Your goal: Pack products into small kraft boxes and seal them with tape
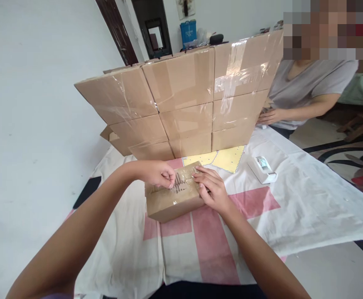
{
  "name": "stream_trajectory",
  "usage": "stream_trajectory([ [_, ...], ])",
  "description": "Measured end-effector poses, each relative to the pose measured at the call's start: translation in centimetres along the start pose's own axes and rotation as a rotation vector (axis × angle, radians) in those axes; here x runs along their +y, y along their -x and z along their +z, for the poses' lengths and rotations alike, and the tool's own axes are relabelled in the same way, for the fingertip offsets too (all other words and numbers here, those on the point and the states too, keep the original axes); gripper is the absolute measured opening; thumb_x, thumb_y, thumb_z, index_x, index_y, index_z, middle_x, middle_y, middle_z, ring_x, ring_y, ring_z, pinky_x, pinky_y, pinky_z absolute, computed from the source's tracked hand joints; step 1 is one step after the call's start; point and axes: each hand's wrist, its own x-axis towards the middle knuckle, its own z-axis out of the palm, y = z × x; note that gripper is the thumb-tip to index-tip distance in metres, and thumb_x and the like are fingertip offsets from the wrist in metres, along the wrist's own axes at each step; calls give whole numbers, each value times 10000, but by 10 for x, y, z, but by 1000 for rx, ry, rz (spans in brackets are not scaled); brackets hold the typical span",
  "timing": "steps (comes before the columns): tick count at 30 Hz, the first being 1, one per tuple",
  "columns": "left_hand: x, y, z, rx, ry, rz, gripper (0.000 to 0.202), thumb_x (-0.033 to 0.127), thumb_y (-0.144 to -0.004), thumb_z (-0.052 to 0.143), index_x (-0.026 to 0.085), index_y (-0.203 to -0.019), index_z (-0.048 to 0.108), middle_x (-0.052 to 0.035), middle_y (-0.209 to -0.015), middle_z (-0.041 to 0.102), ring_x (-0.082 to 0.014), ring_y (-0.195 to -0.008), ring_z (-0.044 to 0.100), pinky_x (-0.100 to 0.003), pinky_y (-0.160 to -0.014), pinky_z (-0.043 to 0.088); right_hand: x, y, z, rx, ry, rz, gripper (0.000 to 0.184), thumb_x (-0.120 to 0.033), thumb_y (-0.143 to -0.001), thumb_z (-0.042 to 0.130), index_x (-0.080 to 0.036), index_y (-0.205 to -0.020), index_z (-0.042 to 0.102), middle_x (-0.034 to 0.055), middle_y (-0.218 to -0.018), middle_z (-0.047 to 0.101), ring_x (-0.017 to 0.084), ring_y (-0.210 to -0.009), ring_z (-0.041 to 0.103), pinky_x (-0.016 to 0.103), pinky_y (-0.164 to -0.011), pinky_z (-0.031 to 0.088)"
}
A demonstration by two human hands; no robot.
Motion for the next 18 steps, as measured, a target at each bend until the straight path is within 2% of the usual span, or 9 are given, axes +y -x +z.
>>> stream_trajectory([
  [4,-6,14,4,-27,-10,-114,86,324,-763,667,244,-734,679,24,-682,645,-136,-607,556,-241,-562,389,2,1,2,12,-23,1,231,-116,-921,500,-231,-1024,672,73,-1070,780,279,-1252,642,490,-998,519],
  [7,-15,17,9,1,-64,-161,102,327,-751,668,240,-697,665,21,-661,636,-143,-624,566,-242,-560,390,3,1,2,15,-32,2,224,-114,-921,507,-231,-1018,672,74,-1071,778,281,-1252,641,488,-1003,518],
  [12,-27,14,14,30,-130,-161,128,344,-765,640,240,-691,631,28,-680,645,-144,-646,571,-244,-574,401,2,1,3,15,-36,17,221,-120,-929,502,-237,-1015,670,69,-1064,777,284,-1254,640,490,-1004,518],
  [18,-31,15,15,90,-165,-184,139,343,-773,629,239,-682,616,27,-681,636,-146,-655,567,-247,-554,388,1,1,4,43,-46,20,209,-112,-924,512,-234,-994,666,73,-1048,778,287,-1231,656,489,-996,523],
])
